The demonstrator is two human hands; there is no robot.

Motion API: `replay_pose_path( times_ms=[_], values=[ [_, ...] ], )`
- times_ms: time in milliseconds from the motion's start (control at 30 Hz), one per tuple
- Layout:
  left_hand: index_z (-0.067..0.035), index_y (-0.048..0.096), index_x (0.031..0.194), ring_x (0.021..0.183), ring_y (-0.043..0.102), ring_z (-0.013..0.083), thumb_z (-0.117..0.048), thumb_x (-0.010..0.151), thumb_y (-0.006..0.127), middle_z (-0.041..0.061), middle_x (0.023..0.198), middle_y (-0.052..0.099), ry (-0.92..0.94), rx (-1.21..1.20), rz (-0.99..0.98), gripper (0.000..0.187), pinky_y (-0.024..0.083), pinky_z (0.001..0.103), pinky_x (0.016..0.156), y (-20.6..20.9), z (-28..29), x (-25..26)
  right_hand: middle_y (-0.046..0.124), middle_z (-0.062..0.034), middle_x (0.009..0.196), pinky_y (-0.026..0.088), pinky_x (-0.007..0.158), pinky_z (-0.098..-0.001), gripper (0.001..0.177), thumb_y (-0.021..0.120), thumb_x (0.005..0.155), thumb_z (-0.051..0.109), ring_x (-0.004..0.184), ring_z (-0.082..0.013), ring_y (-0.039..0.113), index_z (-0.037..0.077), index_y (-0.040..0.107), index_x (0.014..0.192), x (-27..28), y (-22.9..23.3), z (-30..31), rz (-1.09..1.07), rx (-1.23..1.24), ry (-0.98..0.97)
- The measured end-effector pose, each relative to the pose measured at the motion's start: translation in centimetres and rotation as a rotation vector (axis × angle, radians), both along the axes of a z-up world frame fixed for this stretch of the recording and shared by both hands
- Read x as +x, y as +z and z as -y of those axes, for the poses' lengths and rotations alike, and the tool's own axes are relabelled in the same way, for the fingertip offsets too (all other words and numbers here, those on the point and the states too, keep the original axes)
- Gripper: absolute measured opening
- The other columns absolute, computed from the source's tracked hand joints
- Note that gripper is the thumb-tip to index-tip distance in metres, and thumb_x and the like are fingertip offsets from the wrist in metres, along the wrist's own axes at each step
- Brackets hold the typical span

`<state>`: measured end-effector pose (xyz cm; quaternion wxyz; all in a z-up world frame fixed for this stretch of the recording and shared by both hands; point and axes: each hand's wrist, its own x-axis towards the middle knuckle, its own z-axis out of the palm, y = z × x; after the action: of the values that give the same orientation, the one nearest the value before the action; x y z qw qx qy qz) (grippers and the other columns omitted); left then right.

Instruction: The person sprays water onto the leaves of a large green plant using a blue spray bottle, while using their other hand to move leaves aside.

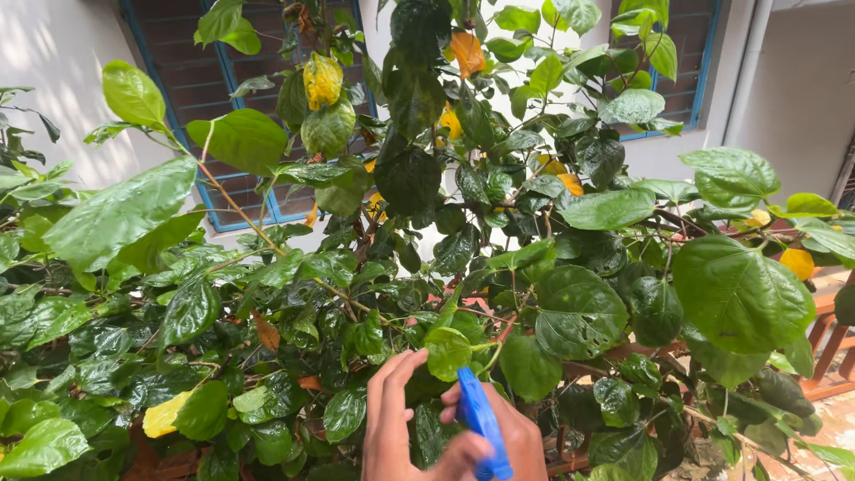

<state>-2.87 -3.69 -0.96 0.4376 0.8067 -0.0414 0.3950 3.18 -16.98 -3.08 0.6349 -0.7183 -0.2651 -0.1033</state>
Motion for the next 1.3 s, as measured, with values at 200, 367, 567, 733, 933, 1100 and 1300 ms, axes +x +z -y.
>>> replay_pose_path(
  times_ms=[200,367,567,733,933,1100,1300],
  values=[
    [-0.016,0.063,0.137,0.125,0.064,0.0227,-0.039,0.095,0.051,0.010,0.134,0.061,0.044,-0.293,-0.140,0.050,0.055,0.041,0.095,0.0,-1.8,0.8,0.082,-0.0031,0.095,0.056,0.054,-0.0259,0.034,0.065,0.062,0.004,0.051,-0.0105,0.067,0.008,0.064,0.097,-1.7,2.3,-0.3,-0.032,-0.044,0.079],
    [-0.018,0.064,0.135,0.121,0.068,0.0187,-0.039,0.091,0.057,0.006,0.131,0.065,0.077,-0.304,-0.232,0.049,0.059,0.038,0.088,0.2,-3.2,0.0,0.082,-0.0030,0.083,0.055,0.058,-0.0226,0.031,0.062,0.065,0.006,0.052,-0.0088,0.065,0.008,0.068,0.095,-1.4,1.4,-1.4,0.075,-0.185,0.130],
    [-0.019,0.068,0.131,0.117,0.069,0.0162,-0.041,0.088,0.063,0.003,0.128,0.068,0.090,-0.316,-0.257,0.048,0.060,0.037,0.087,0.1,-5.4,-1.0,0.079,-0.0085,0.081,0.049,0.052,-0.0249,0.035,0.064,0.062,0.006,0.050,-0.0103,0.062,0.002,0.064,0.096,-1.7,1.4,-2.6,-0.150,-0.052,0.308],
    [-0.020,0.070,0.128,0.114,0.073,0.0156,-0.042,0.088,0.067,0.003,0.127,0.071,0.047,-0.356,-0.299,0.046,0.061,0.038,0.086,-0.7,-7.1,-1.3,0.071,-0.0183,0.069,0.044,0.050,-0.0306,0.042,0.060,0.060,0.009,0.046,-0.0172,0.059,0.003,0.074,0.099,-3.4,2.5,-4.3,-0.216,-0.195,0.147],
    [-0.019,0.052,0.147,0.136,0.060,0.0227,-0.053,0.062,0.080,0.005,0.141,0.063,-0.470,-0.092,-0.336,0.096,0.053,0.044,0.098,-2.5,-11.1,-1.1,0.074,-0.0101,0.069,0.055,0.066,-0.0311,0.043,0.061,0.061,0.016,0.061,-0.0211,0.073,0.012,0.074,0.102,-3.7,2.3,-6.6,-0.144,-0.274,-0.034],
    [-0.023,0.036,0.159,0.141,0.057,0.0237,-0.059,0.058,0.077,0.005,0.150,0.058,-0.433,-0.076,-0.343,0.114,0.054,0.043,0.100,-3.1,-11.9,-1.4,0.074,-0.0084,0.079,0.057,0.076,-0.0342,0.033,0.064,0.064,0.011,0.080,-0.0275,0.072,0.005,0.069,0.097,-2.9,0.6,-7.9,0.349,-0.131,0.052],
    [-0.011,0.046,0.156,0.139,0.057,0.0286,-0.048,0.072,0.079,0.012,0.149,0.066,-0.403,-0.066,-0.147,0.098,0.044,0.046,0.115,-1.6,-11.8,-3.2,0.072,-0.0096,0.079,0.062,0.077,-0.0312,0.048,0.066,0.067,0.008,0.077,-0.0202,0.081,0.007,0.063,0.116,-2.9,0.4,-9.8,0.046,-0.204,0.046]
  ],
)
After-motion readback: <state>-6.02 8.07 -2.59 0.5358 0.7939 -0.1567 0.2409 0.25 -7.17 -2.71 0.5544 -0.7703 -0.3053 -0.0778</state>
